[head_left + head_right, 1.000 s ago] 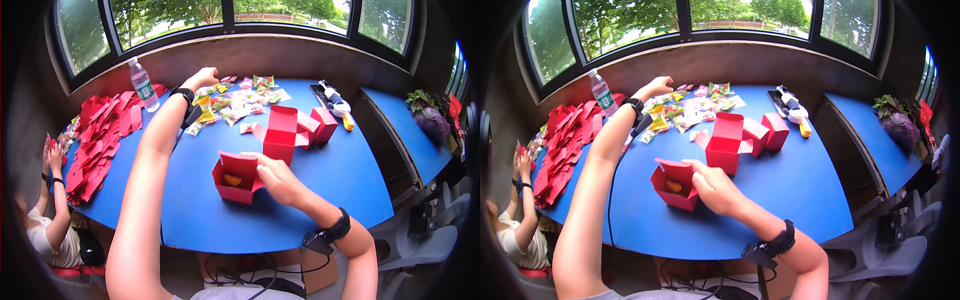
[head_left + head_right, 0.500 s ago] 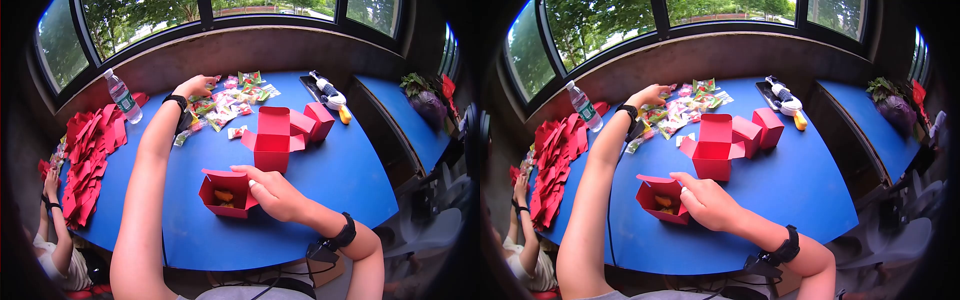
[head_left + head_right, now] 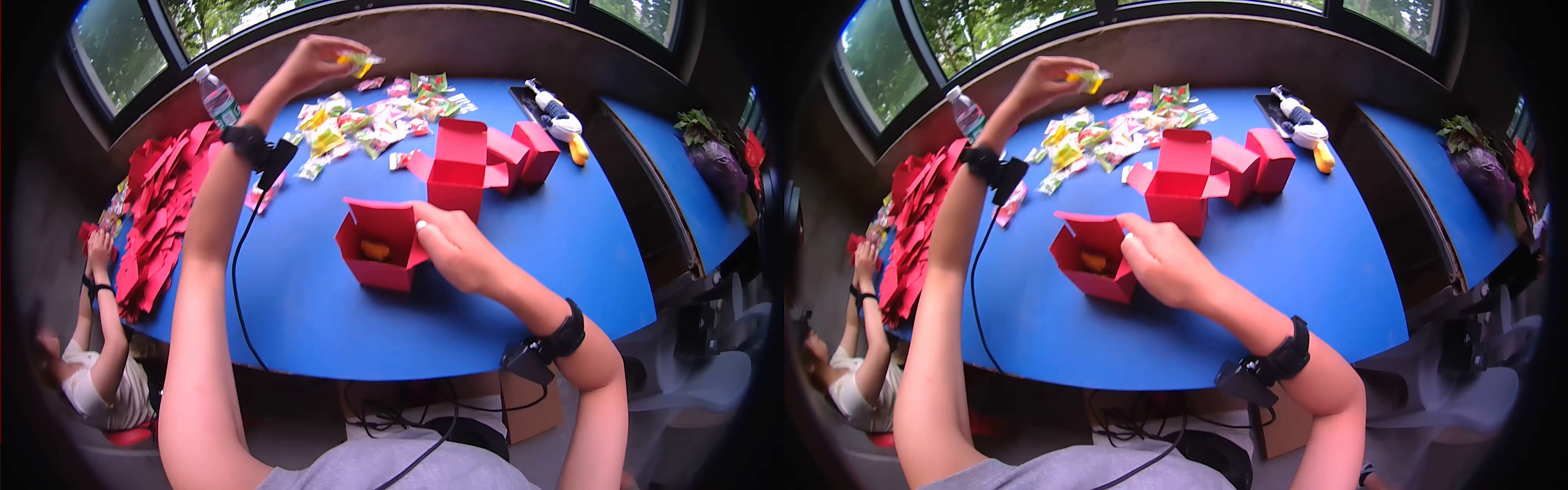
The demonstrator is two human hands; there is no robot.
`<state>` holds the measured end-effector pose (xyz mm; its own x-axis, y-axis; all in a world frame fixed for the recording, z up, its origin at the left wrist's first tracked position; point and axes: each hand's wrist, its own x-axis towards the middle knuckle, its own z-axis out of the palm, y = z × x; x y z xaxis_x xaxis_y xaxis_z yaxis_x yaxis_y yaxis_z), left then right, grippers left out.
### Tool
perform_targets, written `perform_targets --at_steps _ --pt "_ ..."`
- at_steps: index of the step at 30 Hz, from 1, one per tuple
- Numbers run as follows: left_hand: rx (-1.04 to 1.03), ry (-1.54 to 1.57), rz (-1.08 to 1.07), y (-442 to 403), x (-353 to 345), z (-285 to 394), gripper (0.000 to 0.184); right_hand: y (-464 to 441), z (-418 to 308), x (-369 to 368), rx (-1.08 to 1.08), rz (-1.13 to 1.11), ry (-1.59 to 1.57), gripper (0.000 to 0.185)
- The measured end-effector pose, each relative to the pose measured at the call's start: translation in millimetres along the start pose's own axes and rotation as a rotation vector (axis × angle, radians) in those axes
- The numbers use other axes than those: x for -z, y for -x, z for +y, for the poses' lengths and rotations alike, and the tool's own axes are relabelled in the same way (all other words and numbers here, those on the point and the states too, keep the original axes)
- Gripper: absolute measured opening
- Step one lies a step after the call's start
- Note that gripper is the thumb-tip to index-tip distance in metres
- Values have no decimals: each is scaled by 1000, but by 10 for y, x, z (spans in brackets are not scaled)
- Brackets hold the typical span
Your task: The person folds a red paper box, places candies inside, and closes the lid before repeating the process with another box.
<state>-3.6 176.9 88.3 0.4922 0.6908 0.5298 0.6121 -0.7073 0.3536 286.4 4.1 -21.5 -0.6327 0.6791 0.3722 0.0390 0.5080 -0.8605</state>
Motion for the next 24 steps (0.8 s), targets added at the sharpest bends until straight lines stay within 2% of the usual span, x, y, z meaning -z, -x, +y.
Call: perform_targets --at_steps 1,2,3,4,5,6,7,10,11,14,16,17,19,20,22,24 --pt "-77 154 21 146 126 376 29 4 -29 -1 -31 -13 -18 32" --pt "-131 169 71 344 202 737 30 -1 -71 5 -56 -21 -34 31" --pt "-134 281 28 560 254 1146 31 -3 -109 17 -92 -43 -38 30" --pt "-331 308 -37 693 253 1398 29 -9 -84 8 -93 -43 -53 28" --pt "-380 253 -108 857 205 1680 27 -16 -42 -12 -66 -14 -60 28" --pt "-292 419 -153 1014 61 1888 25 -18 -7 -36 -41 15 -69 27" --pt "-206 285 -140 1132 -89 1984 19 -25 0 -32 -3 16 -50 28" --pt "-132 31 -256 1356 -383 2013 34 -25 -61 0 -98 -41 -112 30" --pt "-132 29 -249 1412 -446 1956 34 -17 -109 10 -170 -68 -136 33" --pt "-49 -110 -222 1515 -552 1893 39 -7 -88 -10 -165 -52 -180 36" --pt "-280 -469 -172 1506 -527 1964 39 -25 -34 -9 -129 -97 -127 39" --pt "-215 -545 -226 1516 -527 2019 35 -19 -50 -27 -141 -103 -127 42" --pt "-224 -590 -227 1534 -575 2019 34 -33 0 -58 -97 -119 -104 53" --pt "-237 -631 -230 1544 -601 2019 33 -38 -3 -56 -101 -126 -103 53" --pt "-225 -640 -279 1552 -602 2051 32 -40 -39 -37 -183 -131 -126 58" --pt "-138 -470 -363 1534 -570 2100 30 -14 -93 -32 -190 -123 -131 62"
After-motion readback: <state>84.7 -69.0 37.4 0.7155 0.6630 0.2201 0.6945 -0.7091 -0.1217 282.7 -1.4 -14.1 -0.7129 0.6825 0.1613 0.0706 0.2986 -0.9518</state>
